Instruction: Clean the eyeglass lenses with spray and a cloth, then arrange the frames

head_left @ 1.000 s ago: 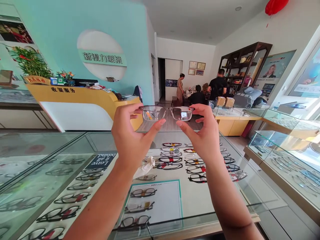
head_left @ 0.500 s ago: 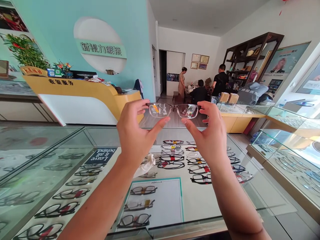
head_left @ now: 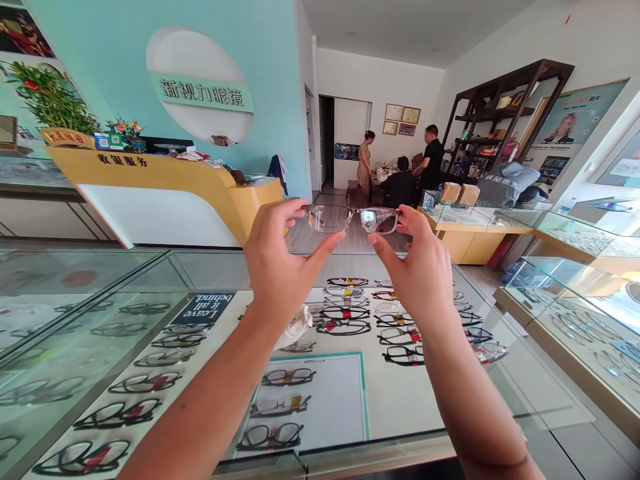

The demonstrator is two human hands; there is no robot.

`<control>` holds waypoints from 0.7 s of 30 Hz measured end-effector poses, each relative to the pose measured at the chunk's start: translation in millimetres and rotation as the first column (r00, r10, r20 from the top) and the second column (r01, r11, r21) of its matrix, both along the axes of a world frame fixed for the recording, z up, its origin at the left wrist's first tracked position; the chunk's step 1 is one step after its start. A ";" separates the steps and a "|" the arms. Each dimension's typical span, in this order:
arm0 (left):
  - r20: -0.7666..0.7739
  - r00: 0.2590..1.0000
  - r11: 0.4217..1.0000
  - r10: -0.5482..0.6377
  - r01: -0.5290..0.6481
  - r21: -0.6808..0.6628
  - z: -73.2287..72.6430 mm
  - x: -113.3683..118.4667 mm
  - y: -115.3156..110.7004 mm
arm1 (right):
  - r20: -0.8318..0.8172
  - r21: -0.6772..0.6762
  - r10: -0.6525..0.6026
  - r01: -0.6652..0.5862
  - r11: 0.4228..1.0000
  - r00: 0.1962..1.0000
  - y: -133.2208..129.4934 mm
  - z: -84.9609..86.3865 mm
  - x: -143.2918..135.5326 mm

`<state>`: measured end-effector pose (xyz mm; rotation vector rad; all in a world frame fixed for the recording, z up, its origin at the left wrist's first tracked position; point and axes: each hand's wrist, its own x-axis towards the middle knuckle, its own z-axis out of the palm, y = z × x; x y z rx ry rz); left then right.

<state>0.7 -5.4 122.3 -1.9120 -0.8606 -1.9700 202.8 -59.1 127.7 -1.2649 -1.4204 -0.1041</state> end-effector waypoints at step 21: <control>0.069 0.998 0.989 0.015 -0.025 0.145 -14.1 8.3 5.0 | 0.132 -0.136 -0.085 0.103 0.985 0.988 -17.3 15.4 -1.2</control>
